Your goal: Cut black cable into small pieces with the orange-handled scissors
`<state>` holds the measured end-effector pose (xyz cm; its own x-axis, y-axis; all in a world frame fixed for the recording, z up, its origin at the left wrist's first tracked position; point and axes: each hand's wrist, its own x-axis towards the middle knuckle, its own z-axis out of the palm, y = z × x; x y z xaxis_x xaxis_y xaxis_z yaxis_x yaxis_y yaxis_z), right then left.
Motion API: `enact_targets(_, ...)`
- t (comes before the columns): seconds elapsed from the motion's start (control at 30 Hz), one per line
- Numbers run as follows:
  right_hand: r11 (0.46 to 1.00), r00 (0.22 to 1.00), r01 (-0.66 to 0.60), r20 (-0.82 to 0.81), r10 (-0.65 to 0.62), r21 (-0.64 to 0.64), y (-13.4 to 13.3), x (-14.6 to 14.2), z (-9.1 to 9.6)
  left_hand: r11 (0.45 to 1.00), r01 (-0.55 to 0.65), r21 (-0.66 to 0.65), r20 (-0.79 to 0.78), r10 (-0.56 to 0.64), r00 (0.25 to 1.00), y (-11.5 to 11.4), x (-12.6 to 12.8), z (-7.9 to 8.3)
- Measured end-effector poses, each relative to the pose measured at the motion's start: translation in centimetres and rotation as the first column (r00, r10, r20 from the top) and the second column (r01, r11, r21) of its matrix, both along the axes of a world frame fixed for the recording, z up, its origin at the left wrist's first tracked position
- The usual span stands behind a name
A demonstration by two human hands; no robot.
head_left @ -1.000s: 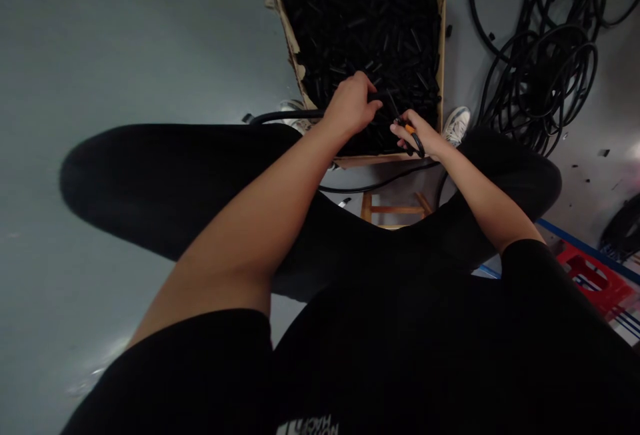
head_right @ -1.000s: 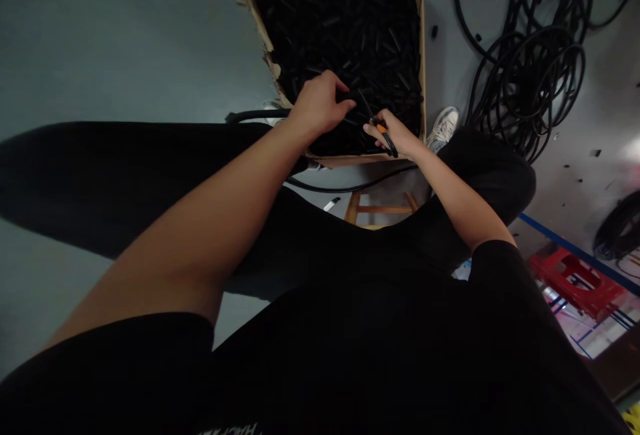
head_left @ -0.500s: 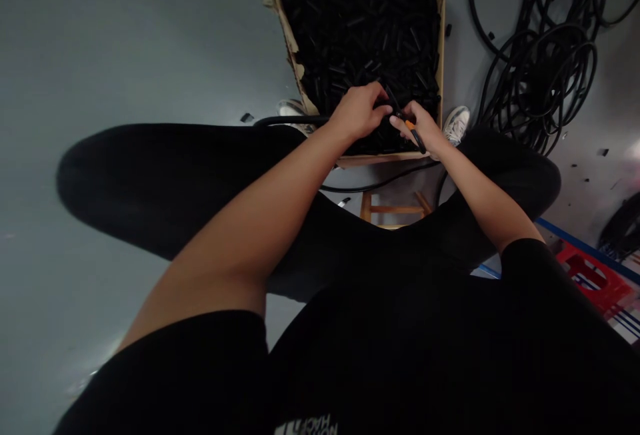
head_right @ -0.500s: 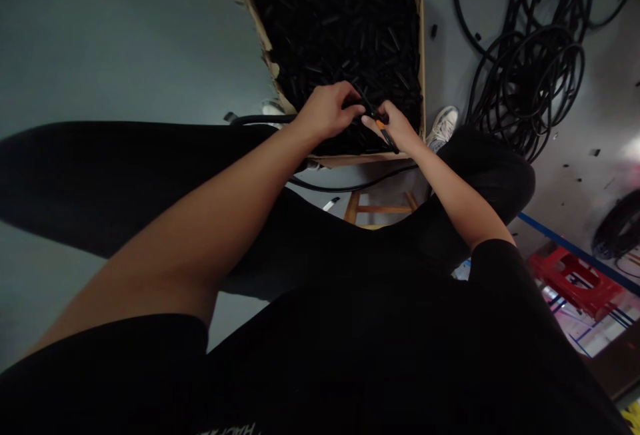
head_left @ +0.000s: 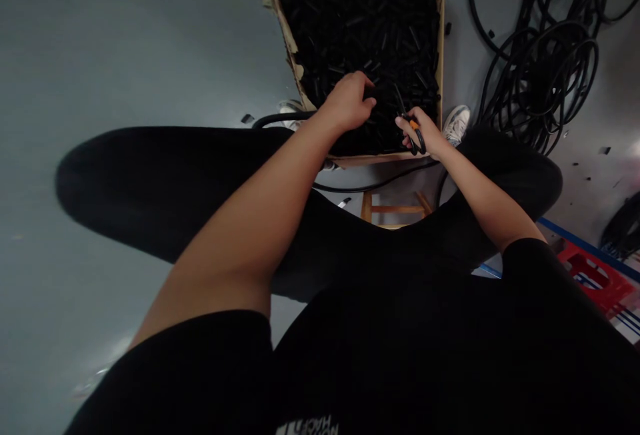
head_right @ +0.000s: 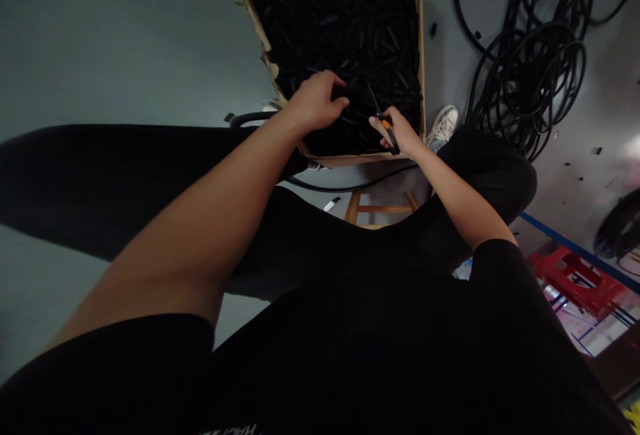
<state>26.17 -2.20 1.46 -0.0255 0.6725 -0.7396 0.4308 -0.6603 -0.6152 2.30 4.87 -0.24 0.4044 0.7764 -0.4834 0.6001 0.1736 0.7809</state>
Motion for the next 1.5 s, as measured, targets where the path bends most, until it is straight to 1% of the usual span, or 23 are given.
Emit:
enact_targets(0.1, 0.997, 0.997, -0.073, 0.004, 0.073, 0.027, -0.2, -0.2, 0.4, 0.998, -0.042, -0.041, -0.012, 0.042, 0.999, 0.1, 0.1, 0.6)
enact_targets(0.2, 0.989, 0.99, -0.138, 0.001, 0.138, 0.051, -0.1, -0.7, 1.2, 0.997, -0.039, -0.069, -0.02, 0.038, 0.999, -0.3, 0.5, 1.2)
enact_targets(0.3, 0.991, 0.993, -0.119, 0.034, 0.117, 0.059, 0.2, -1.2, 1.8, 0.998, -0.035, -0.055, -0.02, 0.034, 0.999, -0.6, 0.8, 1.4)
enact_targets(0.43, 0.996, 0.996, -0.08, 0.054, 0.077, 0.046, 0.5, -1.5, 2.0, 0.998, -0.036, -0.044, -0.048, 0.034, 0.998, -0.8, 0.8, 0.8)
enact_targets(0.5, 0.997, 0.997, -0.064, 0.052, 0.062, 0.034, 0.6, -1.5, 1.8, 1.0, -0.013, -0.024, -0.019, 0.013, 1.0, -1.1, 0.9, 0.6)
enact_targets(0.6, 0.995, 0.997, -0.063, 0.041, 0.06, 0.077, 0.6, -1.3, 1.6, 0.999, 0.035, 0.005, 0.048, -0.035, 0.998, -1.5, 1.2, 0.5)
enact_targets(0.67, 0.993, 0.996, -0.077, 0.047, 0.073, 0.094, 0.6, -1.0, 1.5, 0.999, 0.043, 0.009, 0.047, -0.043, 0.998, -1.4, 1.3, 0.5)
enact_targets(0.8, 0.992, 0.993, -0.09, 0.089, 0.082, 0.086, 0.5, -0.5, 1.5, 1.0, 0.023, -0.001, 0.004, -0.023, 1.0, -0.9, 0.8, 0.5)
enact_targets(0.93, 0.994, 0.995, -0.091, 0.049, 0.088, 0.057, 0.6, -0.4, 1.2, 0.999, 0.051, -0.012, 0.027, -0.05, 0.998, -0.8, 0.7, 0.6)
enact_targets(1.03, 0.998, 0.999, -0.049, 0.015, 0.049, 0.046, 0.7, -0.3, 0.6, 0.996, 0.084, -0.038, 0.035, -0.083, 0.996, -0.7, 0.7, 0.8)
enact_targets(1.1, 0.999, 0.999, -0.014, 0.03, 0.012, 0.043, 0.6, -0.1, 0.4, 0.996, 0.068, -0.051, 0.031, -0.066, 0.997, -0.4, 0.6, 0.8)
enact_targets(1.13, 0.999, 0.999, -0.007, 0.038, 0.006, 0.045, 0.5, -0.1, 0.4, 0.998, 0.041, -0.051, 0.026, -0.04, 0.999, -0.3, 0.5, 0.8)
enact_targets(1.2, 0.998, 0.999, -0.039, 0.034, 0.038, 0.051, 0.2, 0.0, 0.5, 0.998, -0.025, -0.053, 0.014, 0.026, 1.0, -0.1, 0.3, 0.8)
enact_targets(1.27, 0.993, 0.995, -0.104, 0.016, 0.103, 0.061, 0.0, 0.0, 0.8, 0.996, -0.066, -0.062, 0.012, 0.067, 0.998, -0.2, 0.3, 0.7)
enact_targets(1.37, 0.987, 0.988, -0.154, 0.021, 0.153, 0.055, 0.1, -0.2, 1.3, 0.997, -0.056, -0.049, 0.027, 0.057, 0.998, -0.6, 0.5, 0.4)
enact_targets(1.5, 0.99, 0.99, -0.141, 0.036, 0.14, 0.025, 0.4, -0.4, 1.6, 0.999, -0.038, -0.02, -0.005, 0.038, 0.999, -0.6, 0.4, -0.2)
